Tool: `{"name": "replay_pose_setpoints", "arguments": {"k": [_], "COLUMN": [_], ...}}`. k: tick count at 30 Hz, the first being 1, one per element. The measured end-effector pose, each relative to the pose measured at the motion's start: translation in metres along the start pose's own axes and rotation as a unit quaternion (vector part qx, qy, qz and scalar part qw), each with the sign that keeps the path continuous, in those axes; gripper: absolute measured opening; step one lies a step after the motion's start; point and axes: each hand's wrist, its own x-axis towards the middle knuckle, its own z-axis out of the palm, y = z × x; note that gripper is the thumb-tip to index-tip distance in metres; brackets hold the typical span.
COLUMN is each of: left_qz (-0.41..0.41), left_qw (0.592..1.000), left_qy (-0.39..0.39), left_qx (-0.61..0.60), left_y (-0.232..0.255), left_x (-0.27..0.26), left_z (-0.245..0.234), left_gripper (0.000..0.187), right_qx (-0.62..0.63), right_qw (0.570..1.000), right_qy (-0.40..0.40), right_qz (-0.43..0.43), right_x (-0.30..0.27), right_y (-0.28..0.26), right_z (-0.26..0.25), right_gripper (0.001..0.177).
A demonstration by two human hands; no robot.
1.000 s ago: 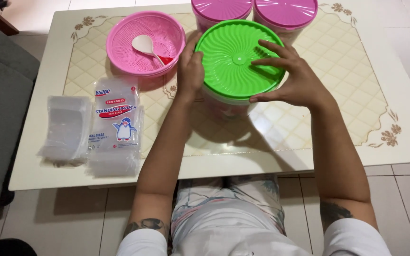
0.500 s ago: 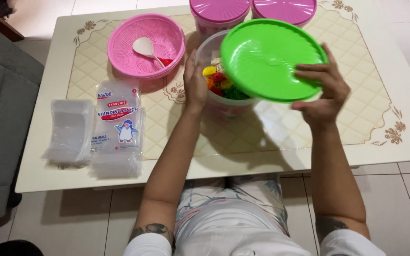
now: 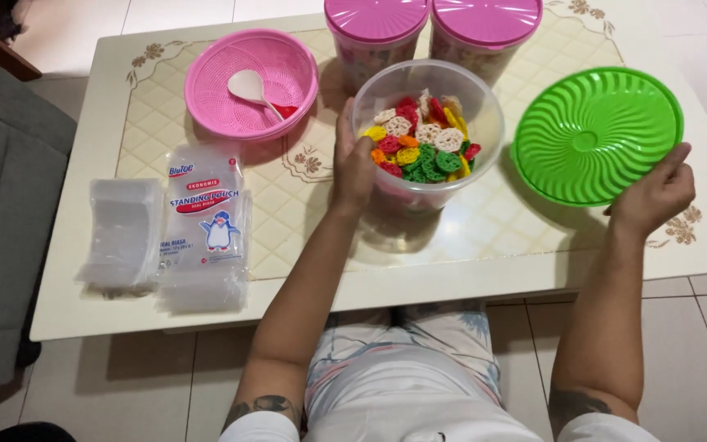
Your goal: Scooping colorful snacks from a large container into small plastic bags and sealing them.
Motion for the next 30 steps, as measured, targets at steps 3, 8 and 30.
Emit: {"name": "replay_pose_setpoints", "arguments": {"k": [3,8,30], "left_qz": [-0.015,0.04,0.163], "left_qw": [0.999,0.998,0.969], "left_qy": [-0.009,-0.053,0.077], "left_qx": [0.041,-0.006,0.17], "left_y": [0.003,-0.029,-0.057], "left_x": [-0.005,0.013,-0.078], "left_z": [0.012,0.033,-0.155], "left_gripper": [0.075,0.074,0.021], "right_qx": [-0.085,-0.045,-0.133], "right_qw": [0.995,0.995,0.915], "right_qy": [-0.049,-0.081,-0.381], "right_qz": [-0.028,0.024,-0.018], "right_x": [0.015,0.01,-0.1], "right_y": [0.053,0.07,-0.025], "right_z": [0.003,0.015,-0.019], "right_gripper": [0.057,0.028,0.029]}}
